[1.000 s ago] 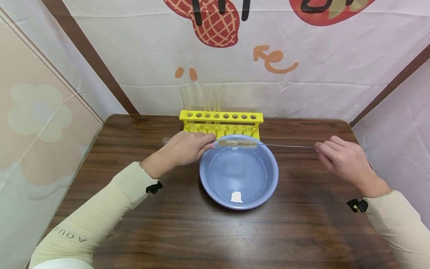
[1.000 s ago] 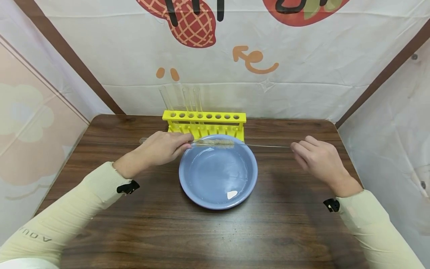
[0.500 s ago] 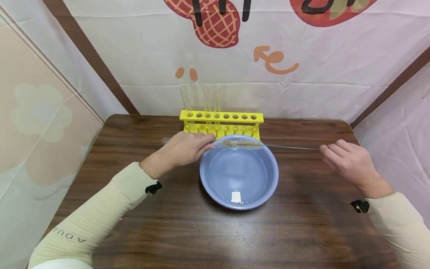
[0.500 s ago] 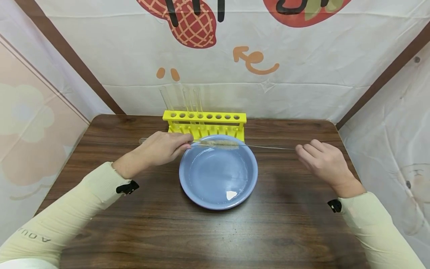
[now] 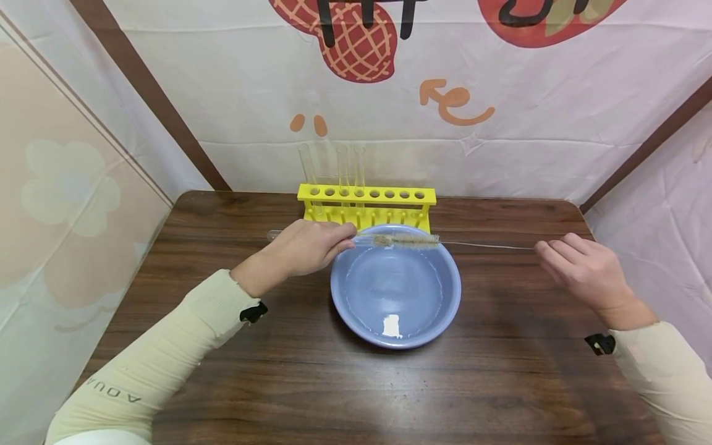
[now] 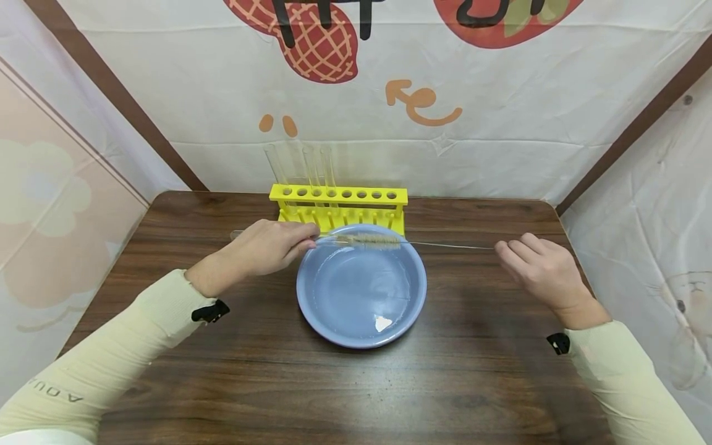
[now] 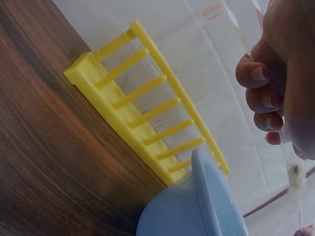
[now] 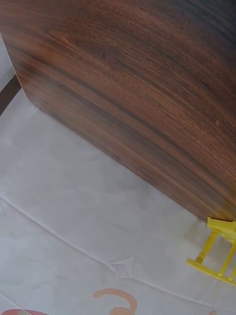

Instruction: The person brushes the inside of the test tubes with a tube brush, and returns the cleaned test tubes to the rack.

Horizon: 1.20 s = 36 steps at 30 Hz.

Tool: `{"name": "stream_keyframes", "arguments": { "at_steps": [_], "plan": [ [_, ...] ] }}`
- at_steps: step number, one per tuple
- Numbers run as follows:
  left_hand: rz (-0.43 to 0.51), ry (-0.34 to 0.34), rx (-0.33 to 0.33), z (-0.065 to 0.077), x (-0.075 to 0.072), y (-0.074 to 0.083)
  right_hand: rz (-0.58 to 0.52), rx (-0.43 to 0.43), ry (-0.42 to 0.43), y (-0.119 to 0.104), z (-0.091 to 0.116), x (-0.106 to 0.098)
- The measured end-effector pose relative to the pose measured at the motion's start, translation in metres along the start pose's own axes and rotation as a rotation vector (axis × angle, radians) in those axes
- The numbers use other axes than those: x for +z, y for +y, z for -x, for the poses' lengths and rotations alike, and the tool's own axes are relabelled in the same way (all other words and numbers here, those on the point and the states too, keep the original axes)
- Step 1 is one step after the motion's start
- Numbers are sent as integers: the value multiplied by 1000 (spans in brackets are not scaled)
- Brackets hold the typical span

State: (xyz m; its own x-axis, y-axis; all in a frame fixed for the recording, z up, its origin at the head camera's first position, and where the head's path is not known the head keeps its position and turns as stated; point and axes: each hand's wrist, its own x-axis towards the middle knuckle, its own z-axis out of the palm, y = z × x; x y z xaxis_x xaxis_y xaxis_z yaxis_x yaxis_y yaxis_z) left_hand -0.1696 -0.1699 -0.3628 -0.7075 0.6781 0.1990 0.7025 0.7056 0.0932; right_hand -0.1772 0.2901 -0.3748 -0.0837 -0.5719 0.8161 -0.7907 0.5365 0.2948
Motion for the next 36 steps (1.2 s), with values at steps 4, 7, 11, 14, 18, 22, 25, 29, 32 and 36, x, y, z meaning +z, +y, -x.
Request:
{"name": "stream_keyframes", "arguments": {
  "at_steps": [4,7,11,14,18,22,25,29,32,36],
  "plan": [
    [2,11,12,2,1,-3,0,19,-15,2,6,-1],
    [5,8,-16,5,3,-9,6,50,-25,5,13,-2],
    [24,5,-104,13,4,-21,12,104,-45,10,22,-6],
    [41,24,-144,18,4,-27,17,130,-71,12,28,-9],
    [68,61,-166,21,2,-29,26,132,-92,12,33,-10],
    [148,111,-215,22,2,-31,18,110,-123,7,37,-8],
    [248,188,-241,19,2,-32,-8,90,-145,2,40,-6],
    [386,305,-247,14,2,-33,-31,76,-192,-4,45,-3],
    [475,373,-267,11,1,-33,-30,80,-238,-8,50,-2],
    [591,445,-307,7,0,-33,-30,86,-270,-13,57,-1]
  ]
}}
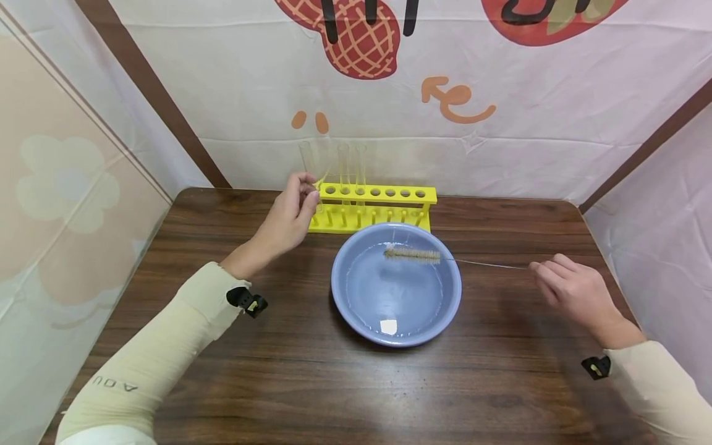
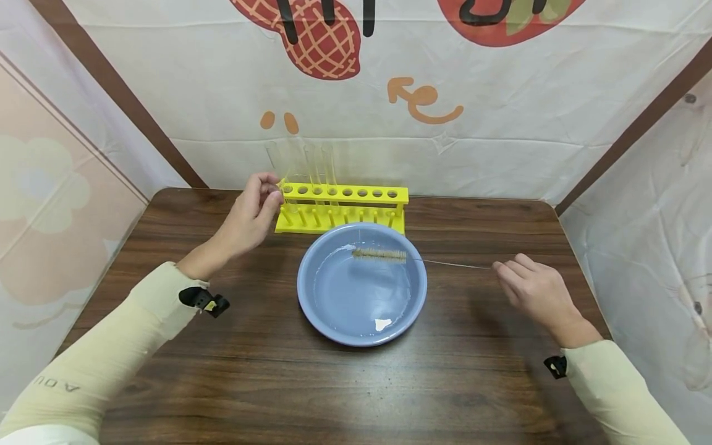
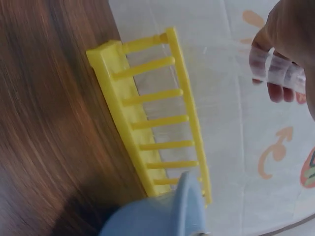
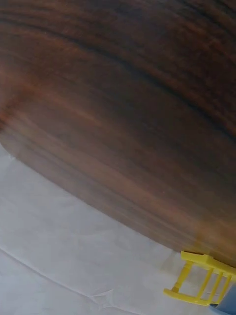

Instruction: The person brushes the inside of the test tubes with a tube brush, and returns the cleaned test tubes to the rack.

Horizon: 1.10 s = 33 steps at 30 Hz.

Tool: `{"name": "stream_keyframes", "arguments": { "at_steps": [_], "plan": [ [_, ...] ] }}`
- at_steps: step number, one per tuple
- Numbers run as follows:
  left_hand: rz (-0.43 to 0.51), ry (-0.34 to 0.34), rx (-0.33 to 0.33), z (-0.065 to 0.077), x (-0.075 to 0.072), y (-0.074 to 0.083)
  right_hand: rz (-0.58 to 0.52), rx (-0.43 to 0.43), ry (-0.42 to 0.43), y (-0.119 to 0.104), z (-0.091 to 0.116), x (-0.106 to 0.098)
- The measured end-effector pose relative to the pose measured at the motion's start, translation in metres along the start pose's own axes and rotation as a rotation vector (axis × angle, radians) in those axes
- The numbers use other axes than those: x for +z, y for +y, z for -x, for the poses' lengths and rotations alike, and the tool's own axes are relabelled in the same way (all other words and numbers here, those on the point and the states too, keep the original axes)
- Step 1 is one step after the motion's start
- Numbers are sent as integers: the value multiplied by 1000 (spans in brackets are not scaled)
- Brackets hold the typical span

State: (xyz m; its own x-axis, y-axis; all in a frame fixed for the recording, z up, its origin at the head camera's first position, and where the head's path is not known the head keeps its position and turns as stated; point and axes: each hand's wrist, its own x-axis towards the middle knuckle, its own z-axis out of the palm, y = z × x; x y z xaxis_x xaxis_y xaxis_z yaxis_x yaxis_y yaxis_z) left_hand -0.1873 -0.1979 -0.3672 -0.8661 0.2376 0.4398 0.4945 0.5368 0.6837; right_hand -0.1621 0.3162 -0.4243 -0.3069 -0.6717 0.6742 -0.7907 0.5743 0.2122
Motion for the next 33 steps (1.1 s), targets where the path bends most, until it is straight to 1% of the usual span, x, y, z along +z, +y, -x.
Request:
{"name": "stream_keyframes", "arguments": {
  "at_steps": [5,8,13,16,19,25,30,33],
  "plan": [
    [136,101,-34,-6,1,1,-7,8,-9,-2,5,4],
    [159,163,-32,-11,4,2,-14,10,-6,-3,7,6],
    [123,239,2,-18,10,-2,-17,13,0,-4,9,9],
    [130,284,14,-21,13,-4,-15,14,3,-5,11,11],
    [135,323,-1,-25,14,-7,-17,14,5,-6,12,12],
    [100,382,-49,-33,17,-11,-31,18,-4,-5,12,14],
    [47,455,-27,-42,21,-11,-39,12,-18,-3,12,15],
    [13,480,-19,-49,23,-11,-44,10,-26,-2,12,14]
  ]
}}
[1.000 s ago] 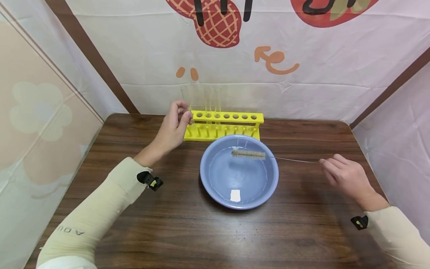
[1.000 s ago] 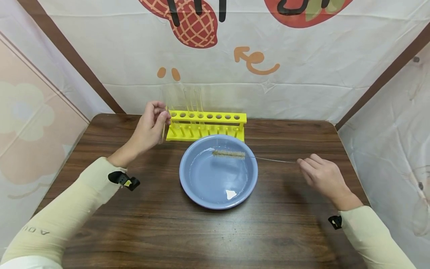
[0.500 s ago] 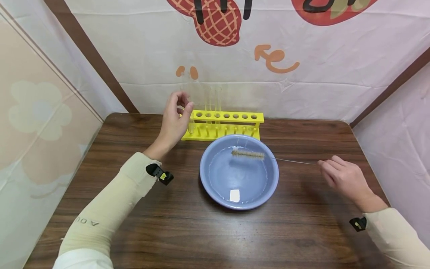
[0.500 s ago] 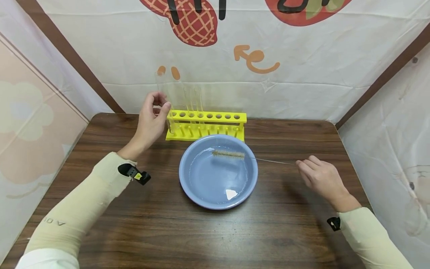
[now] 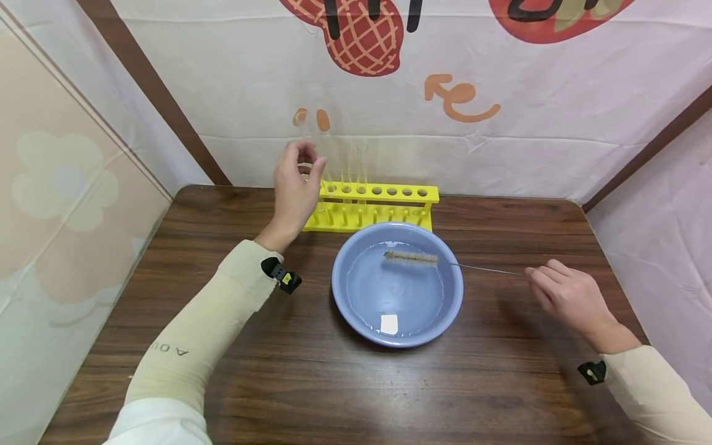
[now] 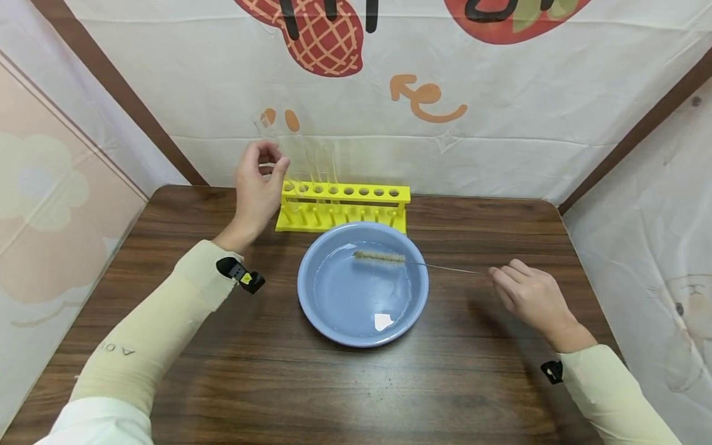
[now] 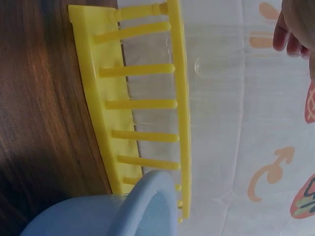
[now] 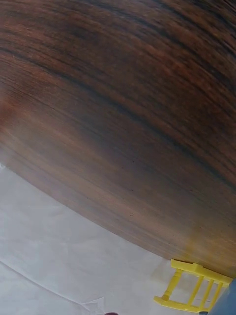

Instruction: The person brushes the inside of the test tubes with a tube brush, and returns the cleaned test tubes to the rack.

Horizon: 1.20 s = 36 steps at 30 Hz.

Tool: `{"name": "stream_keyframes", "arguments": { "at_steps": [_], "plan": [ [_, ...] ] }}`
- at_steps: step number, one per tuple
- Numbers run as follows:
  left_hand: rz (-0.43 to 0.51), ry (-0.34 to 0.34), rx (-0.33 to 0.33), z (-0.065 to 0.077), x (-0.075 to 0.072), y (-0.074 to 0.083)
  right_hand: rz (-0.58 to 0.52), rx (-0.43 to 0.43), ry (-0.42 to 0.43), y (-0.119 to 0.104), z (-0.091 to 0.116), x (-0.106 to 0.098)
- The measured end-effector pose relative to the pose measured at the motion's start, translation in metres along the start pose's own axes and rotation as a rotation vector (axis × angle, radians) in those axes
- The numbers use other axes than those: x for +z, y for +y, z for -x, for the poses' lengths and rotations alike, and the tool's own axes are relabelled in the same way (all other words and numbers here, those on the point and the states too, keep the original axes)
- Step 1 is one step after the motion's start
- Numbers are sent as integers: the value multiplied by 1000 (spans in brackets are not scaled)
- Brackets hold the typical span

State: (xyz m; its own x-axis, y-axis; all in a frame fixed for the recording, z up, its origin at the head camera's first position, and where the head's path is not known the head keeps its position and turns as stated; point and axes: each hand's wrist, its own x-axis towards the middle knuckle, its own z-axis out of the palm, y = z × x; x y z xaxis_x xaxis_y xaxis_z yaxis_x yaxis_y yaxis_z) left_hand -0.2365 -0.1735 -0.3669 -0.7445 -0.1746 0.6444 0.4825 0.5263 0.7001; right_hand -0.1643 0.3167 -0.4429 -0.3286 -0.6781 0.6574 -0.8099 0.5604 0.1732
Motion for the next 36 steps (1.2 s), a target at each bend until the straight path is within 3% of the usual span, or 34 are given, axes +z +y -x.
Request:
{"name": "stream_keyframes", "arguments": {
  "at_steps": [12,22,27,36],
  "plan": [
    [-140,-68,-17,-2,12,-1,10,15,-8,-3,0,1],
    [-276,-26,-102,0,18,-3,7,27,-28,-4,0,1],
    [-417,-26,-145,0,19,-7,9,33,-36,-5,-1,0],
    [-574,-161,-164,3,23,-15,13,44,-31,-7,-3,2]
  ]
}}
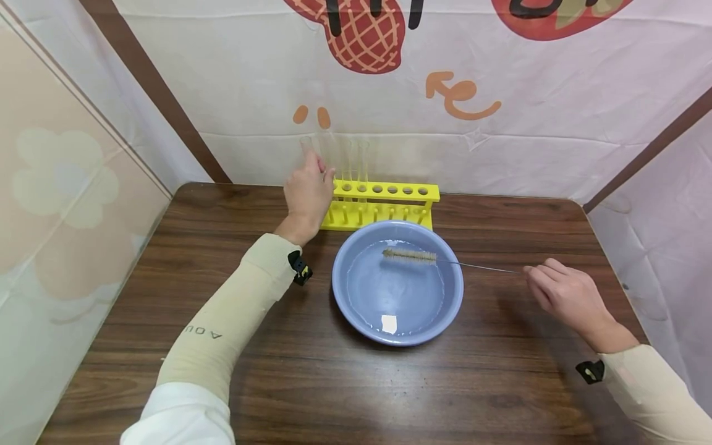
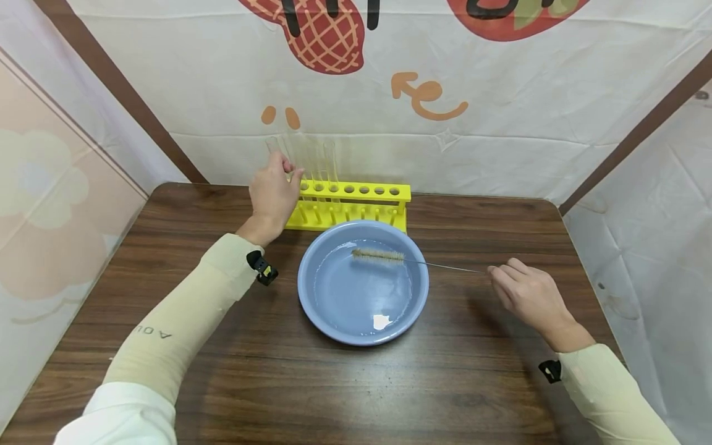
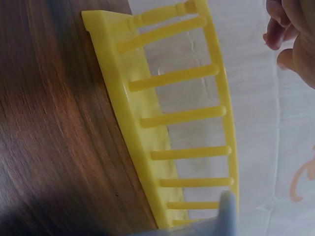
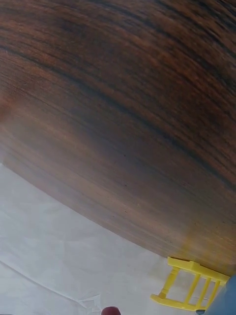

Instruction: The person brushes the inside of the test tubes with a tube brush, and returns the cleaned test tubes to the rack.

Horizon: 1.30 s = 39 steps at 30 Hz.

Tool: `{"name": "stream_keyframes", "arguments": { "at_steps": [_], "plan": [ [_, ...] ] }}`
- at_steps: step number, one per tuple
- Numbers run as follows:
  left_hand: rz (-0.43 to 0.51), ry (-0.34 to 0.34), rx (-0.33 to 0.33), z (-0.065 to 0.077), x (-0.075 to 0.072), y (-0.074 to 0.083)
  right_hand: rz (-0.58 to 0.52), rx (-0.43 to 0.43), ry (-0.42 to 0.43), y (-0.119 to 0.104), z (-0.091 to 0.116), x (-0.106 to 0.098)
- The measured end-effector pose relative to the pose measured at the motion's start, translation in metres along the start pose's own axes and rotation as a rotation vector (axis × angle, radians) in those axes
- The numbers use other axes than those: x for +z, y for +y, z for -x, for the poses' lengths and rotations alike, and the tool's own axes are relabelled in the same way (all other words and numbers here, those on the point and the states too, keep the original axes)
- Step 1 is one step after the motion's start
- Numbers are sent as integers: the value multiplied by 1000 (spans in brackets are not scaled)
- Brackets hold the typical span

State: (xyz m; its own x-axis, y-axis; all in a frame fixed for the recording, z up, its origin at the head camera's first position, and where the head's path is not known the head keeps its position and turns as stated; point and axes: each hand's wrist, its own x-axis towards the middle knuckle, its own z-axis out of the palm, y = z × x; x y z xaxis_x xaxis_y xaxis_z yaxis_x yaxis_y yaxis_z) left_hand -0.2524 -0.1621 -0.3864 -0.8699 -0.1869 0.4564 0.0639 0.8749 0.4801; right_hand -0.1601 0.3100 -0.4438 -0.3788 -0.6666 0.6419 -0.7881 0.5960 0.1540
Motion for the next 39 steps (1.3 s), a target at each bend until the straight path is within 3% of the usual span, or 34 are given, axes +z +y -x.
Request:
{"name": "stream_keyframes", "arguments": {
  "at_steps": [18,24,33,39],
  "plan": [
    [-127,-193,6,-3,3,1,-6,3,4,1,-2,2],
    [-189,-166,50,1,3,0,-5,3,-6,1,-1,2],
    [-231,-71,192,9,11,6,5,9,-28,2,0,1],
    [-276,-94,157,7,17,15,-4,8,-14,3,-1,1]
  ]
}}
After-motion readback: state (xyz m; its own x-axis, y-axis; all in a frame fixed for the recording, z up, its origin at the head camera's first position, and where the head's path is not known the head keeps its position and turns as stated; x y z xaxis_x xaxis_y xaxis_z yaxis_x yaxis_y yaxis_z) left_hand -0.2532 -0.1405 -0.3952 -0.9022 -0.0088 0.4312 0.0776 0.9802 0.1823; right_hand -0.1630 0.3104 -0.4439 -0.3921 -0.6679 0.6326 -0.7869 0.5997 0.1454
